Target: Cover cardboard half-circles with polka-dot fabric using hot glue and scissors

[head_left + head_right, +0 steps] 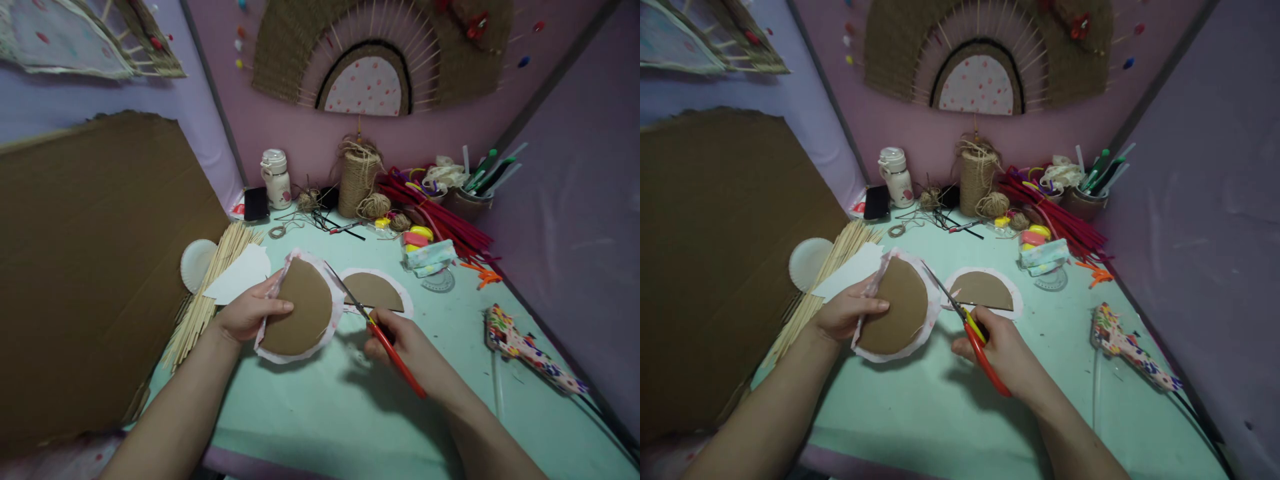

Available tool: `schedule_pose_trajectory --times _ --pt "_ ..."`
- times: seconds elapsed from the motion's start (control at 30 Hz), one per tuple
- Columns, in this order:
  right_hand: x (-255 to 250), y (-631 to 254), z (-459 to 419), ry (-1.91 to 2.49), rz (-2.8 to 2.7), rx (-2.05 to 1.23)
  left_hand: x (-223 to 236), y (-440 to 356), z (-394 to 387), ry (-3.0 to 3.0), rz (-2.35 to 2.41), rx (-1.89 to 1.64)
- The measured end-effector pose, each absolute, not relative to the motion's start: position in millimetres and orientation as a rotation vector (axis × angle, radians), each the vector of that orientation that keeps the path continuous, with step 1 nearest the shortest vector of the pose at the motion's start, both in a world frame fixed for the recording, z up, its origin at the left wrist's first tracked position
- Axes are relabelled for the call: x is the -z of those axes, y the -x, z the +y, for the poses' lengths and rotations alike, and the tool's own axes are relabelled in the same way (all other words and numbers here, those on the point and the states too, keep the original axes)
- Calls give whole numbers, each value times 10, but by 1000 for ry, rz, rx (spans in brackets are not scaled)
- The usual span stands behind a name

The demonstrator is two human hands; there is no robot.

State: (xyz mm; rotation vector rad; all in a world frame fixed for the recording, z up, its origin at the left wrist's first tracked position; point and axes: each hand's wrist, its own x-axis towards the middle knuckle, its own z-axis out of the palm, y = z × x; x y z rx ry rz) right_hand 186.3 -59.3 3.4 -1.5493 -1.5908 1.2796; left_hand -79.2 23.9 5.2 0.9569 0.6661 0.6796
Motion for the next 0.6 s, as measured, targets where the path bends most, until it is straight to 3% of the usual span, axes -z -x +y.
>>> schedule_pose_trajectory --times 0.6 --pt "-13 -1951 -572 1586 -1602 -1188 -107 849 234 -1003 748 -654"
